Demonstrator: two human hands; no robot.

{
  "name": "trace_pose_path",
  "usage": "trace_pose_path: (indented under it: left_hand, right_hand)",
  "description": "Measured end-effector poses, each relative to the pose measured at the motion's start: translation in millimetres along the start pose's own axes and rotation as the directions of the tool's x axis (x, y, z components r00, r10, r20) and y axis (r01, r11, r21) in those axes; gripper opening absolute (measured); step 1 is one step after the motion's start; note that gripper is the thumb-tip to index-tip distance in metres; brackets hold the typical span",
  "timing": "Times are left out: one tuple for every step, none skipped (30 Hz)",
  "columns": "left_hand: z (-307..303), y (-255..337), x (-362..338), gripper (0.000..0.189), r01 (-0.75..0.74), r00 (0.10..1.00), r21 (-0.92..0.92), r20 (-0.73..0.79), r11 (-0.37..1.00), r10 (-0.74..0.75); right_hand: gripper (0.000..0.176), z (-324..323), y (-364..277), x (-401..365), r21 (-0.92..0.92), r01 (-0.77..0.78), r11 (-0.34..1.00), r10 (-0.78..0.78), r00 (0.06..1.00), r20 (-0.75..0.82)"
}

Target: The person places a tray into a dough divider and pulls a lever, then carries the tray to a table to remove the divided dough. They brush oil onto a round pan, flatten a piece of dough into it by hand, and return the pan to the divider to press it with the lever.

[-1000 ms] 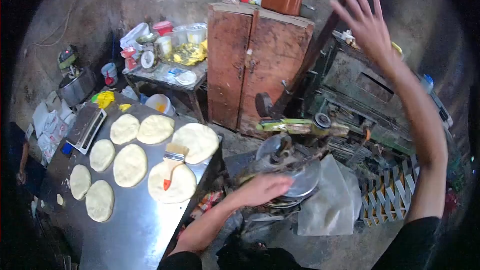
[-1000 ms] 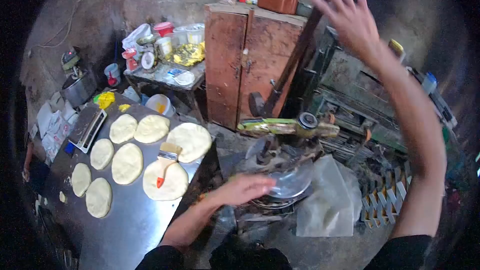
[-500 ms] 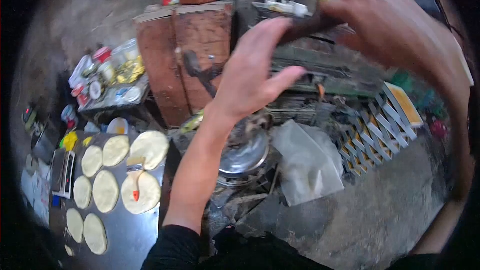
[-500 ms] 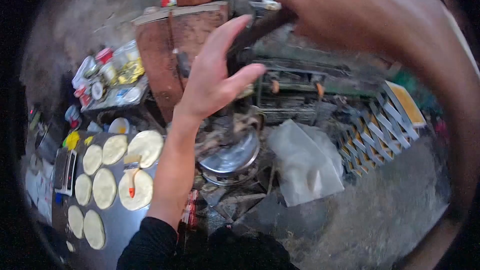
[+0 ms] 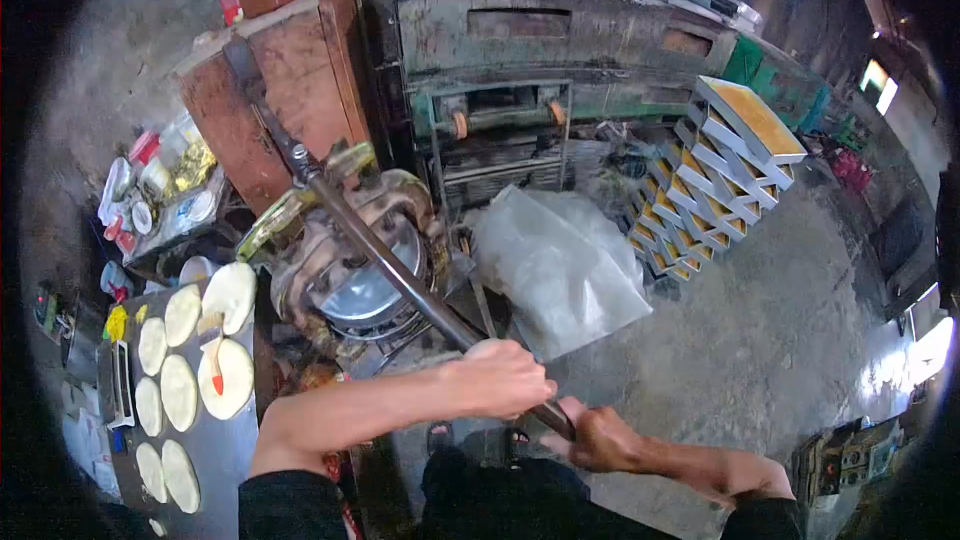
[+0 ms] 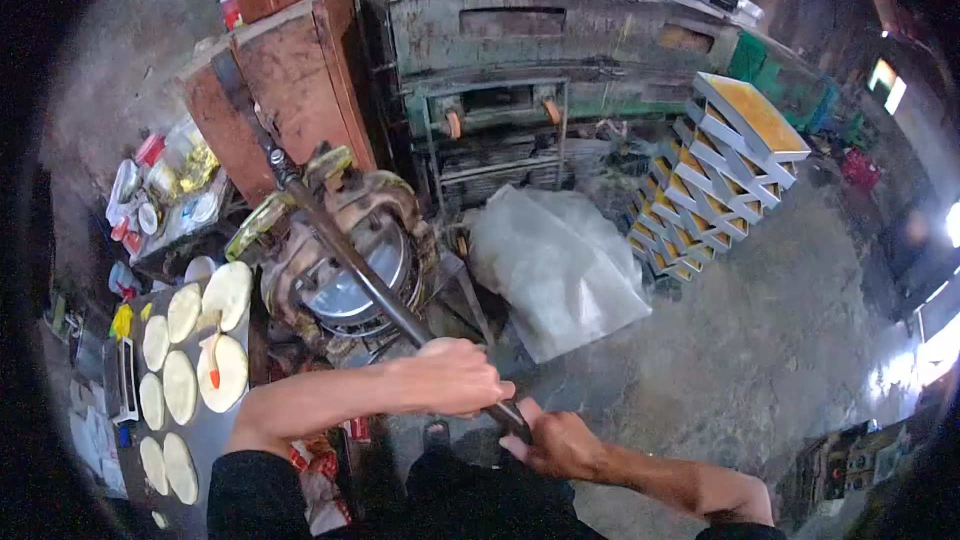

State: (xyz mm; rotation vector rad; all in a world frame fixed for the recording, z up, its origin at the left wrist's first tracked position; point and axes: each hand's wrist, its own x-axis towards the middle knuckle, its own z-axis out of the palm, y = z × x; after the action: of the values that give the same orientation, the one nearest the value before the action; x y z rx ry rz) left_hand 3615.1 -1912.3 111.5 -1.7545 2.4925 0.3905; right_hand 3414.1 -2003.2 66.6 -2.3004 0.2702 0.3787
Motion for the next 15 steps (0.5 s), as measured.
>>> trace_pose_path:
  left_hand:
    - [-22,7,-9,0.012,0.037,0.999,-0.042,0.020,0.998,-0.036]
    - [-35,14,-15,0.013,0.075,0.997,-0.095,0.041,0.993,-0.072]
    - [-40,15,-17,0.013,0.084,0.996,-0.092,0.038,0.992,-0.081]
    - [-43,19,-21,0.014,0.075,0.995,-0.081,0.076,0.994,-0.069]
    - [-44,14,-20,0.015,0.064,0.992,-0.071,0.114,0.995,-0.056]
    - [-25,10,-11,0.015,0.073,0.984,-0.022,0.166,0.997,-0.068]
    - [-8,8,-3,0.016,0.033,0.988,0.009,0.149,0.999,-0.034]
    - [21,7,8,0.017,0.028,0.987,-0.007,0.160,1.000,-0.027]
    - [43,6,16,0.018,0.028,0.985,-0.033,0.169,0.999,-0.022]
    - [47,1,20,0.018,0.043,0.987,-0.054,0.156,0.998,-0.034]
    - [52,-2,18,0.020,-0.034,0.995,-0.025,-0.092,0.999,0.031]
    - [59,4,7,0.022,-0.111,0.943,0.003,-0.315,0.994,0.106]
    - [60,-3,-2,0.024,-0.160,0.898,0.083,-0.400,0.984,0.181]
    - [41,-17,-21,0.027,-0.377,0.704,-0.032,-0.660,0.926,0.264]
    - [1,-35,-56,0.030,-0.271,0.748,-0.161,-0.655,0.949,0.103]
  right_hand:
    - [0.049,-10,-9,-8,0.007,0.007,1.000,-0.008,1.000,0.008]
    - [0.048,-24,-20,-15,0.021,0.048,0.999,-0.048,0.999,0.006]
    - [0.048,-40,-29,-16,0.021,0.095,0.995,-0.095,0.995,-0.013]
    - [0.049,-46,-42,-23,0.068,0.123,0.990,-0.122,0.992,-0.023]
    - [0.049,-45,-35,-15,0.062,0.128,0.990,-0.127,0.991,-0.033]
    - [0.049,-32,-20,-5,-0.030,0.130,0.991,-0.132,0.990,-0.045]
    - [0.050,-8,0,6,-0.115,0.127,0.985,-0.133,0.990,-0.053]
    - [0.048,39,52,23,-0.154,0.309,0.939,-0.341,0.897,-0.282]
    - [0.048,33,52,20,-0.153,0.308,0.939,-0.339,0.903,-0.266]
    - [0.044,22,47,15,-0.157,0.308,0.938,-0.339,0.909,-0.241]
    - [0.039,19,43,12,-0.146,0.309,0.940,-0.336,0.916,-0.218]
    - [0.036,25,35,13,-0.287,0.197,0.938,-0.242,0.962,-0.129]
    - [0.036,17,26,13,-0.111,0.157,0.981,-0.173,0.973,-0.154]
    - [0.040,12,21,11,-0.173,0.159,0.972,-0.189,0.966,-0.178]
    - [0.043,9,14,7,-0.223,0.153,0.963,-0.199,0.959,-0.201]
